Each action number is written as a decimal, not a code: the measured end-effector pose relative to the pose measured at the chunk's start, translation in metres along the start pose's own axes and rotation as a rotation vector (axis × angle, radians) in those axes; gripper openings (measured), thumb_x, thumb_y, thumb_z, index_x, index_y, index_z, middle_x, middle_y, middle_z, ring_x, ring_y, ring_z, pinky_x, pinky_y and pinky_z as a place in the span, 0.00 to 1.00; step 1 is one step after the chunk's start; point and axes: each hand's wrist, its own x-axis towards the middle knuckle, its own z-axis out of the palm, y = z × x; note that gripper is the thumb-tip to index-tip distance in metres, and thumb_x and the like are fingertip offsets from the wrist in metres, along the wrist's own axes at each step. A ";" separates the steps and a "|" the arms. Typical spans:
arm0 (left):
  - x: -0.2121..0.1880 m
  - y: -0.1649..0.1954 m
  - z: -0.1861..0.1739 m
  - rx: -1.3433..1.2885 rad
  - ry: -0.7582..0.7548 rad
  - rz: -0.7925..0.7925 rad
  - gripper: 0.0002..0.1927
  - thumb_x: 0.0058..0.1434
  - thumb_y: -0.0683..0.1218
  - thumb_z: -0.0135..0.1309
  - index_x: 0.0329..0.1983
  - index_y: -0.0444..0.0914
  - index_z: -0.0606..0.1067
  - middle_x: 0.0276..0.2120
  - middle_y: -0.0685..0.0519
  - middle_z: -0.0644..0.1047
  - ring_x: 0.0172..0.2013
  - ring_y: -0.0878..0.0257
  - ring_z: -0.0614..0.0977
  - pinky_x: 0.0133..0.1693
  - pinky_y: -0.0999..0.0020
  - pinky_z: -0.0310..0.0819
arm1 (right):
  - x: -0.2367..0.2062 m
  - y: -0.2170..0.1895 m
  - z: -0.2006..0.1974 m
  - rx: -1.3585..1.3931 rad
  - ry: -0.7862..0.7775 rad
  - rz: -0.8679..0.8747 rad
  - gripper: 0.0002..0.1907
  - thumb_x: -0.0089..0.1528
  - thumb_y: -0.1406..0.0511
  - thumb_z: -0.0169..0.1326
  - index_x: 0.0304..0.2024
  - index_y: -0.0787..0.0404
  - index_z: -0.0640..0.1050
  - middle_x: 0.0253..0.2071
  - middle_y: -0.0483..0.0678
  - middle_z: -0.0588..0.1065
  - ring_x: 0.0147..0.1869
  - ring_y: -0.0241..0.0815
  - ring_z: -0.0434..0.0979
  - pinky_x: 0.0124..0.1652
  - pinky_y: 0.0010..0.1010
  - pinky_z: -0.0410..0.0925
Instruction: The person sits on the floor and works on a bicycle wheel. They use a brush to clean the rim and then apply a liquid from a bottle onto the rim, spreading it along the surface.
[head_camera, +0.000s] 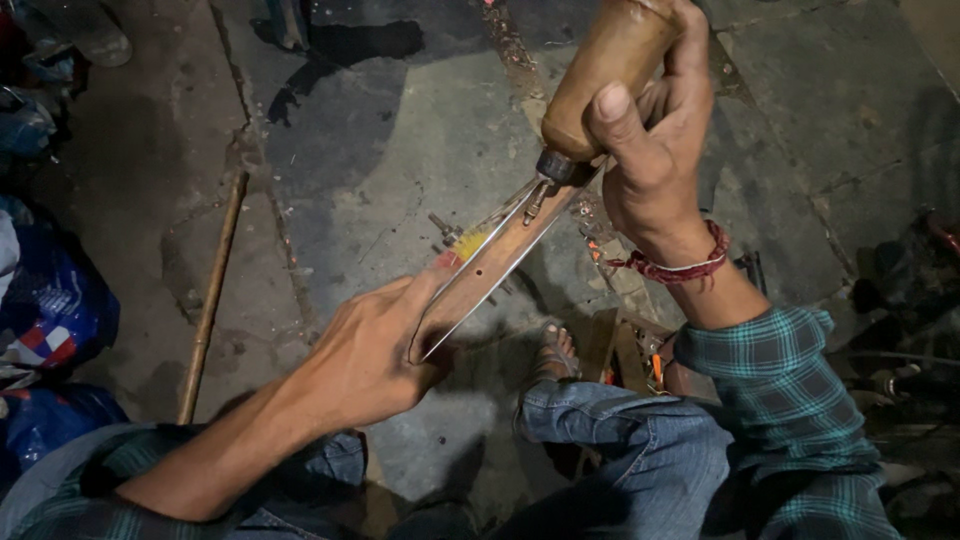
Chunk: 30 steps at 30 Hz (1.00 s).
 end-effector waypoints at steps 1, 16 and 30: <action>0.000 -0.001 0.000 0.002 -0.014 -0.021 0.37 0.49 0.40 0.61 0.63 0.33 0.64 0.36 0.40 0.77 0.38 0.40 0.81 0.37 0.49 0.72 | 0.000 0.000 0.000 0.003 -0.003 -0.002 0.39 0.69 0.52 0.65 0.70 0.58 0.58 0.56 0.50 0.70 0.51 0.37 0.76 0.53 0.30 0.76; 0.002 -0.001 -0.002 0.002 -0.048 -0.090 0.41 0.45 0.39 0.61 0.65 0.34 0.63 0.36 0.41 0.77 0.35 0.43 0.82 0.35 0.50 0.73 | 0.002 0.011 -0.003 0.098 0.030 -0.017 0.38 0.71 0.53 0.64 0.71 0.60 0.58 0.55 0.50 0.71 0.51 0.38 0.75 0.52 0.30 0.73; -0.019 -0.010 0.010 0.314 0.172 -0.056 0.39 0.51 0.45 0.60 0.67 0.40 0.63 0.42 0.41 0.80 0.40 0.40 0.82 0.38 0.46 0.77 | 0.024 0.028 -0.055 0.132 0.224 0.040 0.28 0.74 0.51 0.60 0.64 0.61 0.64 0.45 0.46 0.69 0.46 0.38 0.73 0.45 0.31 0.70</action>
